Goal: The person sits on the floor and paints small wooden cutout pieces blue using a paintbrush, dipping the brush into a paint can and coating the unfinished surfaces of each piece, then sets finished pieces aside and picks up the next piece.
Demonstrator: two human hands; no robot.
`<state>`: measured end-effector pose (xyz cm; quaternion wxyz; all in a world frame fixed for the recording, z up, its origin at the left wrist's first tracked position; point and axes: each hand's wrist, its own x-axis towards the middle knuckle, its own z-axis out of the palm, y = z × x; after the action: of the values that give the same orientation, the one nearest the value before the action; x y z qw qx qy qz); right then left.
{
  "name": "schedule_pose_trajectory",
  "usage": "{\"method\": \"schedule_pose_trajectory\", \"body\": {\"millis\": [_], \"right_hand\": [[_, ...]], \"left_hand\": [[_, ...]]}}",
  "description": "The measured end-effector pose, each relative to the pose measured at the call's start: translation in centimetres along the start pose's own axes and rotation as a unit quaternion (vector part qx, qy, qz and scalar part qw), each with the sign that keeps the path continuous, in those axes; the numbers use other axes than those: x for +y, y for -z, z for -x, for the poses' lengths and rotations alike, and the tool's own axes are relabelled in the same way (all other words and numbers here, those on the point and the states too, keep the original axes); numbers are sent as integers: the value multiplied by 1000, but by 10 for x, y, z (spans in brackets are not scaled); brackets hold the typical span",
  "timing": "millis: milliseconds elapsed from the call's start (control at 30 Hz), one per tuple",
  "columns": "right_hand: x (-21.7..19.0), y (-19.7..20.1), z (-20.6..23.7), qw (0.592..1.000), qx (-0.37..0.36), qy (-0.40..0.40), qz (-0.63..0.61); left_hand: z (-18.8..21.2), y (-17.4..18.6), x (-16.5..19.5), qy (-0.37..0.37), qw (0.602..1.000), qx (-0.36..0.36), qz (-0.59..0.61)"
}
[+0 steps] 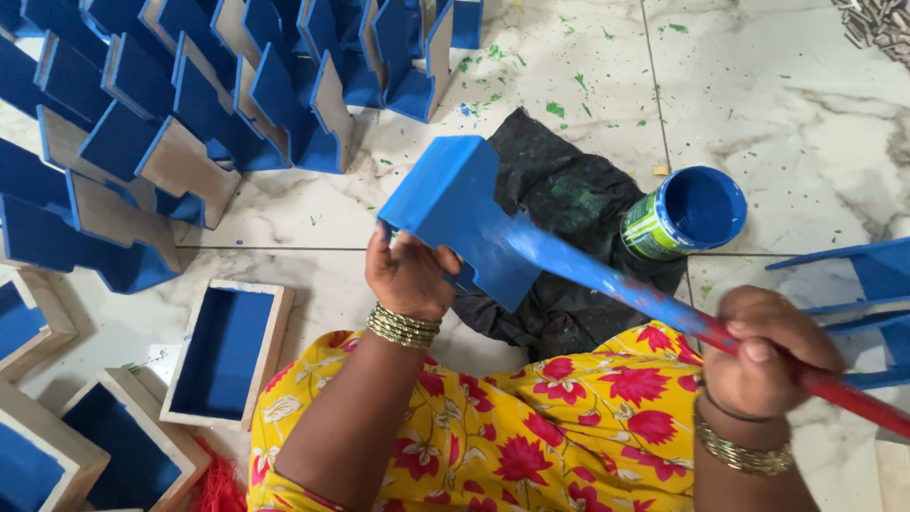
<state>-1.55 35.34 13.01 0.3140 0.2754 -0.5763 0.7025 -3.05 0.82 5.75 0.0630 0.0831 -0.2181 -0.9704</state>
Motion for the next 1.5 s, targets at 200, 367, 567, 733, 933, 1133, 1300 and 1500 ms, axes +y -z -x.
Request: {"method": "schedule_pose_trajectory", "body": {"millis": [200,367,567,733,933,1133,1300,1500], "right_hand": [[6,-12,15,996,-56,-18,63],[-7,-6,6,998,-55,-18,-6],[-2,-22,9,1000,-13,5,-27],[0,-14,12,994,-105,-32,8],[-3,11,-3,998,-57,-4,15],[15,3,9,998,3,12,55],[11,16,11,998,-41,-31,37],[9,21,5,1000,9,14,12]], "left_hand": [[6,-3,-18,21,999,-7,-36],[0,5,-9,4,1000,8,-22],[2,3,-21,28,999,34,-28],[2,2,-17,30,998,61,-17],[-1,3,-5,16,1000,0,-14],[6,-4,-18,30,999,-5,-43],[5,-5,-13,24,999,1,-46],[2,-3,-9,26,999,13,-14]]}}
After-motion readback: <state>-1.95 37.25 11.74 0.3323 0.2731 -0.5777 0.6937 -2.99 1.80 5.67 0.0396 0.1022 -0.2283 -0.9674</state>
